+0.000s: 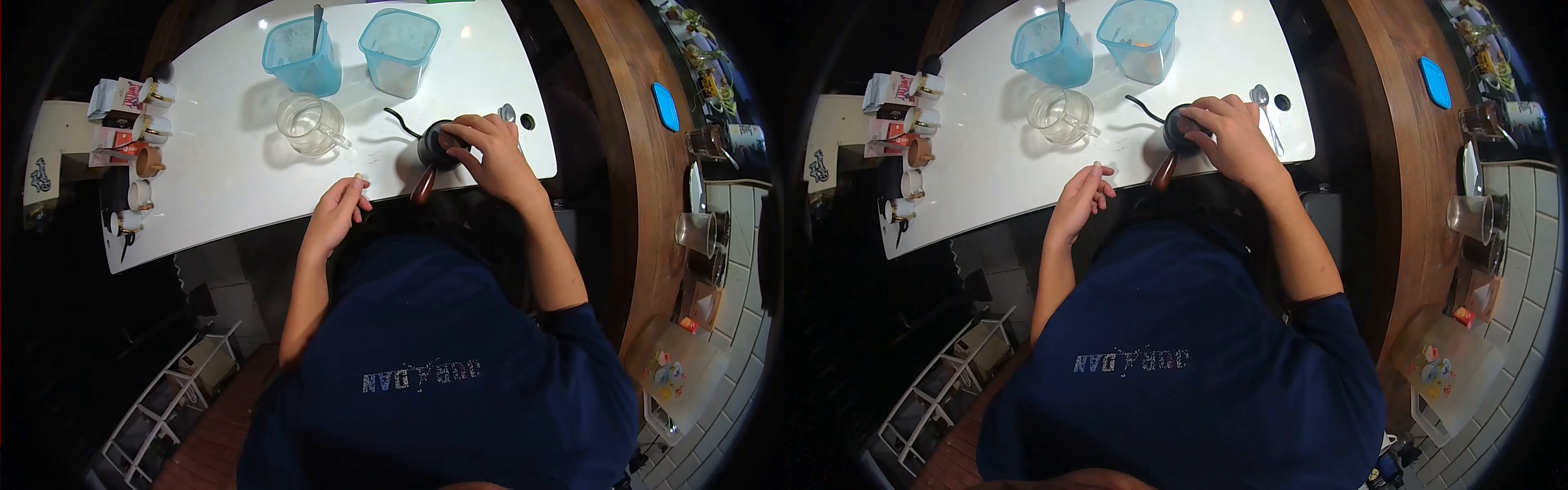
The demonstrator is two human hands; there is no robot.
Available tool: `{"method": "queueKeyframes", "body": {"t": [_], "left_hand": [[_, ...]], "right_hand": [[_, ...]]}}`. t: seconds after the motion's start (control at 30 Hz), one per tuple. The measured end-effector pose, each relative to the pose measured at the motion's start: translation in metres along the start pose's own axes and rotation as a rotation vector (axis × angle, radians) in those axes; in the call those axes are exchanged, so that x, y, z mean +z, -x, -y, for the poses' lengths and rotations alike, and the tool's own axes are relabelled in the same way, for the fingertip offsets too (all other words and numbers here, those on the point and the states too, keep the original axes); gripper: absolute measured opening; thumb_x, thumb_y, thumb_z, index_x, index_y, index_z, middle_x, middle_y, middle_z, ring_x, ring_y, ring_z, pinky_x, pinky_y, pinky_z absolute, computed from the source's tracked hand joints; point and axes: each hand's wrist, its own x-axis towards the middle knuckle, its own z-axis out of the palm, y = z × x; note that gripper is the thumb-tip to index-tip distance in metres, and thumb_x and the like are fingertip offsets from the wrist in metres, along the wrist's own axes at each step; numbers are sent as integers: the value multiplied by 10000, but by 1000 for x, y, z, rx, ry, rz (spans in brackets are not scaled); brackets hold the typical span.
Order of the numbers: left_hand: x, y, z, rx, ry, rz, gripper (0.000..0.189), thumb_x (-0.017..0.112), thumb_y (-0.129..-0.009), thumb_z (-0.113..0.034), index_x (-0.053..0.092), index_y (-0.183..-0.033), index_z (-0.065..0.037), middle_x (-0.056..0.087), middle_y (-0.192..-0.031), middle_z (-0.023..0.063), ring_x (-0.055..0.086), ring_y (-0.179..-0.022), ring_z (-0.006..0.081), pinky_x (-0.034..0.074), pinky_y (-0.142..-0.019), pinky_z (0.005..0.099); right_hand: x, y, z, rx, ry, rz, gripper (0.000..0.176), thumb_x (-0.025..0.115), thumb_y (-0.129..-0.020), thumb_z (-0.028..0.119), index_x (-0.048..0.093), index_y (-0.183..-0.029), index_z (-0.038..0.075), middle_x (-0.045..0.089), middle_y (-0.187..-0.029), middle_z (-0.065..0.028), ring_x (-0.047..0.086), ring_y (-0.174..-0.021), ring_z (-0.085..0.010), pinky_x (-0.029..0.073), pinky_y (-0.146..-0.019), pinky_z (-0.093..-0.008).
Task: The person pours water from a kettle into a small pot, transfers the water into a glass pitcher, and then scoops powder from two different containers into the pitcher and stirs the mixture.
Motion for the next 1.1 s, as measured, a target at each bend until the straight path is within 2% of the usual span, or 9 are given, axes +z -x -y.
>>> {"method": "queueKeyframes", "body": {"t": [0.73, 1.1], "left_hand": [[4, -3, -1, -11, -13, -12, 416, 439, -976, -393, 580, -1072, -13, 568, -754, 11, 440, -610, 46, 354, -550, 185], [20, 2, -3, 7, -20, -28, 438, 397, -989, -403, 565, -1083, -10, 556, -759, 21, 455, -609, 42, 352, -538, 167]], "right_hand": [[2, 1, -4, -3, -27, -2, 306, 667, -798, 138, 651, -1103, 137, 617, -1083, -8, 524, -923, -222, 339, -820, -346], [6, 6, -2, -25, -42, -90, 303, 675, -781, 109, 641, -1081, 130, 620, -1068, -16, 552, -894, -227, 356, -783, -362]]}}
